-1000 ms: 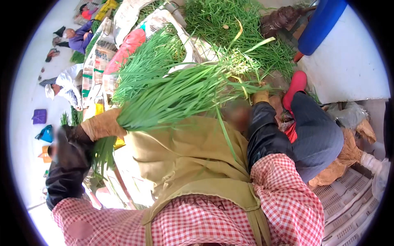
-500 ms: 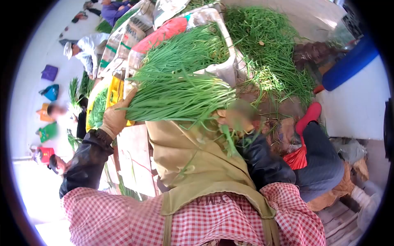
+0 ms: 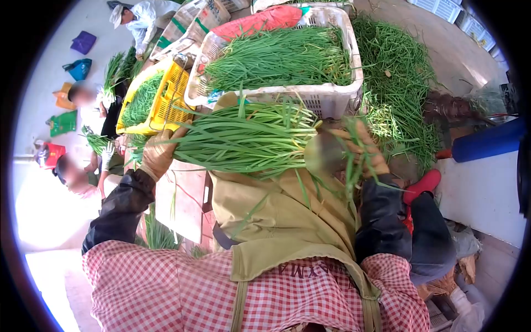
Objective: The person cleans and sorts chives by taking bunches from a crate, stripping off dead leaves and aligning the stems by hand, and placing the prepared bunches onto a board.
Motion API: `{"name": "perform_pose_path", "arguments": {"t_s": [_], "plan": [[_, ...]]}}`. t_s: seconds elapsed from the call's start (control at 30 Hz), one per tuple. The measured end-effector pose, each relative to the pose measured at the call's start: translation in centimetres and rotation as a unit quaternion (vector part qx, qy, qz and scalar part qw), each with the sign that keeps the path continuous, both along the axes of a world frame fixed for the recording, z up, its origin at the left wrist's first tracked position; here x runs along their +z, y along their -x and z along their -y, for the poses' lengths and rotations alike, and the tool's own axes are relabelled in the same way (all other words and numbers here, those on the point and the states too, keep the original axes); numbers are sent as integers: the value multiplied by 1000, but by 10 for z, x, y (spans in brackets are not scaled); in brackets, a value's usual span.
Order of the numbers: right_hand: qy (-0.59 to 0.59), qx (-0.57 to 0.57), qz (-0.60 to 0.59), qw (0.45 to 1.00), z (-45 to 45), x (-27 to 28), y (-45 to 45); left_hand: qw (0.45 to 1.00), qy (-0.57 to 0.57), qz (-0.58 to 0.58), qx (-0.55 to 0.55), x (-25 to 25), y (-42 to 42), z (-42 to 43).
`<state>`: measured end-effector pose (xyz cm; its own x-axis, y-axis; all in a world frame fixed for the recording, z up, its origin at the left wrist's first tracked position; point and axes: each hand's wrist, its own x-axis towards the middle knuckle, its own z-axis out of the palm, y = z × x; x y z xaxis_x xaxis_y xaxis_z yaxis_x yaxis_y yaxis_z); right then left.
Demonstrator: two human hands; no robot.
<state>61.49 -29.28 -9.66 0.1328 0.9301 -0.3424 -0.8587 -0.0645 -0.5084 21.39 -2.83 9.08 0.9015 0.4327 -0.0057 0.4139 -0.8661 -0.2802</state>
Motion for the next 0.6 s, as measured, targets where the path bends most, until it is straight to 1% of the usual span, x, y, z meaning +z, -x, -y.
{"name": "perform_pose_path", "arguments": {"t_s": [0.07,0.1,0.17,0.2,0.23,0.27,0.3,0.33,0.37,0.4,0.43,0.47,0.53,0.57,0.6], "plan": [[11,-16,30,999,-40,30,27,992,-109,-59,-4,-6,1,3],[49,-1,59,997,-59,41,38,992,-108,-62,-15,-4,-2,7],[88,14,88,992,-76,32,29,992,-109,-60,-7,-14,9,6],[18,-45,53,997,-77,6,14,992,-111,-57,5,-21,15,6],[-49,-103,16,993,-75,-11,-2,994,-83,-54,49,-27,17,12],[-107,-133,50,984,-74,-16,-15,988,-65,-80,114,-36,19,18],[-179,-156,71,969,-73,-13,-35,993,-6,-20,114,-44,23,24],[-268,-206,-9,941,-79,-29,-58,991,53,41,113,-54,30,30],[-316,-190,-72,927,-68,-37,-82,946,243,195,93,-86,48,22],[-314,-217,-74,921,-52,-52,-107,797,486,321,163,-89,38,34],[-188,-254,-33,948,-38,-56,-119,564,646,463,225,-91,26,46],[-58,-287,8,956,-27,-57,-123,433,707,495,262,-90,25,50],[-58,-234,-34,970,-12,-43,-98,426,704,502,267,-95,24,54],[42,-141,147,978,-6,15,-53,443,689,515,253,-101,26,53],[-33,13,75,997,-6,32,-30,459,674,529,236,-110,29,51]]}}
